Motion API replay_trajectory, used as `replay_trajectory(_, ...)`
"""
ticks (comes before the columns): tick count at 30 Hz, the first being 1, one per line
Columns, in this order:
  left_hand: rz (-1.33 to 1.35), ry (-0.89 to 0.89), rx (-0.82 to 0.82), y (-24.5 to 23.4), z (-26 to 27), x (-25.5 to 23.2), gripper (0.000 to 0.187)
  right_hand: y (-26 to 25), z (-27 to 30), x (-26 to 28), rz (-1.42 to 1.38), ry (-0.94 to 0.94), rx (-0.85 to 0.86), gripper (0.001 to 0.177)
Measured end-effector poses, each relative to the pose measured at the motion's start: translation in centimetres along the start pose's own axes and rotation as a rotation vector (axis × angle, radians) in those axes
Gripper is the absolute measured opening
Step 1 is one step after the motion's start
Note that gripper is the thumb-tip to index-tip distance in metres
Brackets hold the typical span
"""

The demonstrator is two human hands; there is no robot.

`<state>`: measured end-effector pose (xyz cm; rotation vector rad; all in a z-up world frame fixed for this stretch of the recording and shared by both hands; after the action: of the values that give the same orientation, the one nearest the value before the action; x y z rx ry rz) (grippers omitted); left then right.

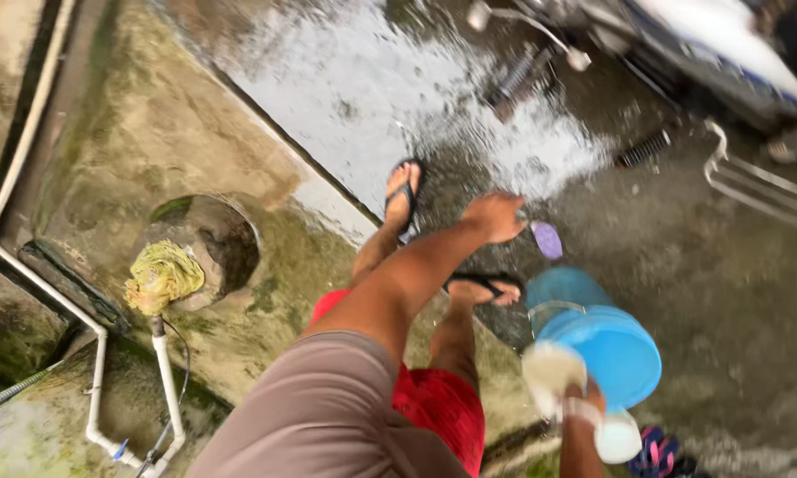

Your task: The person coils a blue hose, washes a blue bucket and a white mug with water, pours water onto a motorcycle, and then places a brush onto a ledge.

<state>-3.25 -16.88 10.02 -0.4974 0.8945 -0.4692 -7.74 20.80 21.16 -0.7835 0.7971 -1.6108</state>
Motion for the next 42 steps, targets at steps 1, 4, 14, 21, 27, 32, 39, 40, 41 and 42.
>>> replay_trajectory(1,-0.059,-0.07,0.113,-1.8,-2.9,0.9,0.063,0.4,-2.9,5.9,0.013,-0.127,-0.006,0.063)
replay_trajectory(4,0.014,-0.192,-0.005,-11.0,-14.9,3.2,0.086,-0.8,-10.2,27.1,0.03,-0.491,-0.058,0.063)
replay_trajectory(14,-0.207,-0.287,-0.2,-26.1,-15.2,8.9,0.081,-1.4,-4.2,42.9,0.1,-0.694,-0.118,0.078)
replay_trajectory(21,-0.166,-0.268,-0.118,-12.7,-3.9,18.7,0.033,6.2,3.2,10.8,0.312,-0.156,0.215,0.062)
replay_trajectory(27,0.017,-0.51,-0.122,-6.7,4.9,19.3,0.031,5.0,11.1,-3.6,0.393,0.362,0.351,0.066)
replay_trajectory(32,-0.282,0.054,-0.617,-2.4,5.9,10.2,0.064,4.8,12.1,-10.7,0.241,0.543,0.26,0.055)
replay_trajectory(39,-0.173,-0.362,-0.114,4.9,6.8,-3.9,0.033,7.6,8.5,-19.6,-0.008,0.38,-0.206,0.056)
replay_trajectory(40,-0.076,-0.354,-0.126,6.7,7.3,-5.1,0.033,8.0,7.8,-20.7,-0.028,0.317,-0.242,0.056)
replay_trajectory(41,-0.09,-0.326,-0.097,8.8,7.9,-6.0,0.033,8.7,7.7,-21.9,-0.111,0.35,-0.242,0.06)
replay_trajectory(42,-0.008,-0.237,-0.156,10.6,8.5,-6.6,0.026,9.4,7.0,-22.9,-0.194,0.383,-0.245,0.064)
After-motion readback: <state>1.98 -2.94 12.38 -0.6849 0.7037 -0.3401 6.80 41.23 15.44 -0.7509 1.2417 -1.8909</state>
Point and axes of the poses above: each hand's wrist, its own z-axis away from the middle knuckle, its own y-axis out of the palm, x = y × z, the point moved 2 cm from there along -z, towards the middle knuckle, and after that the axes turned 9 degrees about -x, right-handed, at the moved point
